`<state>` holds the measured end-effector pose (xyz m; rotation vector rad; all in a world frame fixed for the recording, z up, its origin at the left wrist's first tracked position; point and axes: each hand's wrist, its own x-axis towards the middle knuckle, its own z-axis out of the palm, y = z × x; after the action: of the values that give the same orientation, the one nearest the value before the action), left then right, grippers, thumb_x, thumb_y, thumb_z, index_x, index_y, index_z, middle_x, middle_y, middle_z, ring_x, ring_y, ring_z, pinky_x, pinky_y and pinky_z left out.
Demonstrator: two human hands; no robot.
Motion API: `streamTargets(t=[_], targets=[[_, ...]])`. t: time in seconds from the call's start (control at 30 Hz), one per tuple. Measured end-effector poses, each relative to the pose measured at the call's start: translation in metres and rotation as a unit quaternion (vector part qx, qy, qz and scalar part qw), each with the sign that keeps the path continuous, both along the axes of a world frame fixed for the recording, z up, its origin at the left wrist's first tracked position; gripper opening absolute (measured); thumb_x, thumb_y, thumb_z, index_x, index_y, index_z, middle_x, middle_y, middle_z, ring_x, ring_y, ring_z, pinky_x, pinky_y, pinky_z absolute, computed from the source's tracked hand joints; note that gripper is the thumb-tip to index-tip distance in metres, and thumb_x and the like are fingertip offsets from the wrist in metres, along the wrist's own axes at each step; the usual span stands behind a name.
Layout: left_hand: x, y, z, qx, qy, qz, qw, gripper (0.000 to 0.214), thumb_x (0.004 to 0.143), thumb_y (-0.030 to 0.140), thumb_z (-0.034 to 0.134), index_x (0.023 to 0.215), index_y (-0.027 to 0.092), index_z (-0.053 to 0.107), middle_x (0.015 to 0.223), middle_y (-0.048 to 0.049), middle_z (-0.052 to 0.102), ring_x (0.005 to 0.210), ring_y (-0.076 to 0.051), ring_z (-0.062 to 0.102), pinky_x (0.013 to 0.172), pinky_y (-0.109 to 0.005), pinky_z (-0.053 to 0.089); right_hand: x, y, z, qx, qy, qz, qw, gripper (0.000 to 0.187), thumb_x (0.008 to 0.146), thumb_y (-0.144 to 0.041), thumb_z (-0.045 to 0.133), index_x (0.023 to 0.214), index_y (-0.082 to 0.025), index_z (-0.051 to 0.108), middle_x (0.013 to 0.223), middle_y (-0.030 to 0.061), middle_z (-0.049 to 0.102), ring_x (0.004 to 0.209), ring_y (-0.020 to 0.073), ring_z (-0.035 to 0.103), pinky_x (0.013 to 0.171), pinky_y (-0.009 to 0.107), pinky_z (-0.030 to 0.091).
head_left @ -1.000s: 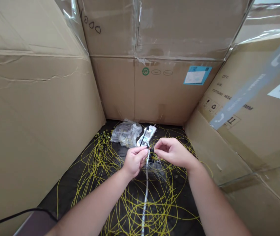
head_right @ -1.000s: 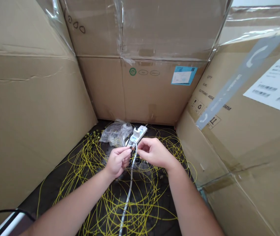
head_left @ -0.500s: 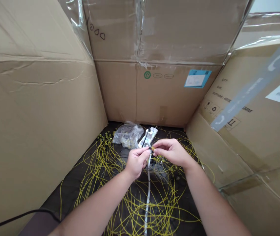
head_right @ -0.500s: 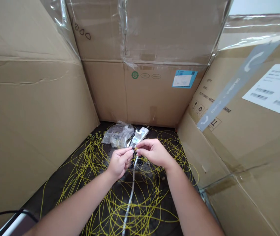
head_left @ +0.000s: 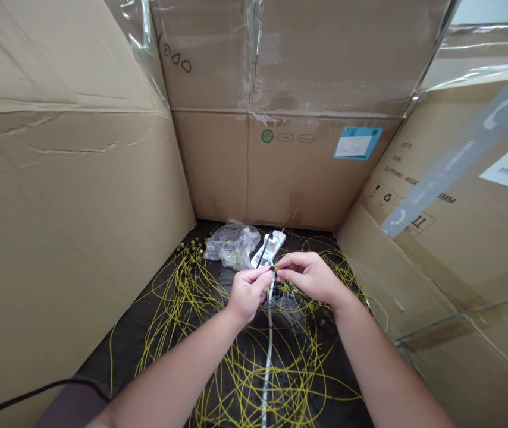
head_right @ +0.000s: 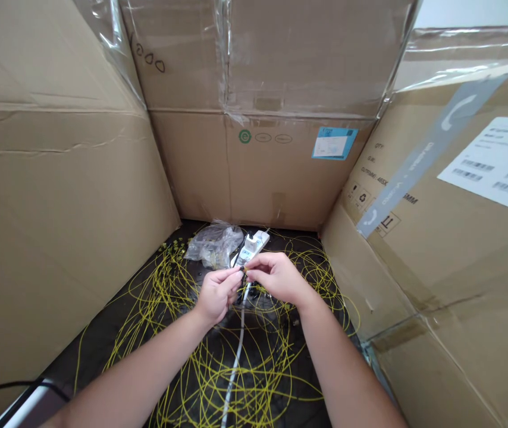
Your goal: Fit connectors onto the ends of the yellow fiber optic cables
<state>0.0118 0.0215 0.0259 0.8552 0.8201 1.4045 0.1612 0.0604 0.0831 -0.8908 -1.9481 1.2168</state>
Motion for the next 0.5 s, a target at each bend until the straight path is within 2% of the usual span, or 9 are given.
streamTargets(t=[0.2,0.27,0.37,0.5], targets=[[-0.002,0.003,-0.005,0.047,0.095,0.061,0.992,0.024,0.07,0.036,0.066,0.071,0.011,0.068,0.044,0.0062,0.035,0.04,-0.003,0.026,0.039,-0.019,0.021,-0.007,-0.004,-0.003,0.118,-0.016,-0.023,0.993,0.011,0.076,-0.017,0.059,0.077,-0.015,0.07,0.071,0.0043,0.064,0.064,0.014,0.061,0.062,0.026,0.049],[-0.003,0.004,-0.006,0.068,0.131,0.086,0.985,0.026,0.07,0.037,0.065,0.07,0.012,0.069,0.043,0.0053,0.039,0.04,-0.005,0.03,0.04,-0.02,0.026,-0.009,-0.004,-0.005,0.129,0.006,-0.022,0.991,0.011,0.077,-0.016,0.059,0.076,-0.015,0.07,0.07,0.0041,0.063,0.063,0.0137,0.061,0.061,0.026,0.049],[-0.007,0.004,-0.003,0.104,0.176,0.105,0.973,0.024,0.074,0.035,0.062,0.07,0.013,0.07,0.045,0.0028,0.047,0.043,-0.008,0.039,0.044,-0.022,0.034,-0.011,-0.003,-0.008,0.089,0.055,-0.017,0.994,0.01,0.076,-0.018,0.06,0.077,-0.015,0.069,0.071,0.004,0.063,0.062,0.0142,0.062,0.059,0.026,0.051],[-0.011,0.003,0.004,0.184,0.243,0.117,0.945,0.018,0.077,0.027,0.059,0.074,0.015,0.072,0.066,-0.0036,0.062,0.063,-0.013,0.055,0.061,-0.025,0.045,-0.014,-0.003,-0.013,0.006,0.113,-0.021,0.993,0.012,0.074,-0.025,0.064,0.079,-0.015,0.067,0.073,0.0039,0.064,0.061,0.0158,0.065,0.06,0.029,0.054]])
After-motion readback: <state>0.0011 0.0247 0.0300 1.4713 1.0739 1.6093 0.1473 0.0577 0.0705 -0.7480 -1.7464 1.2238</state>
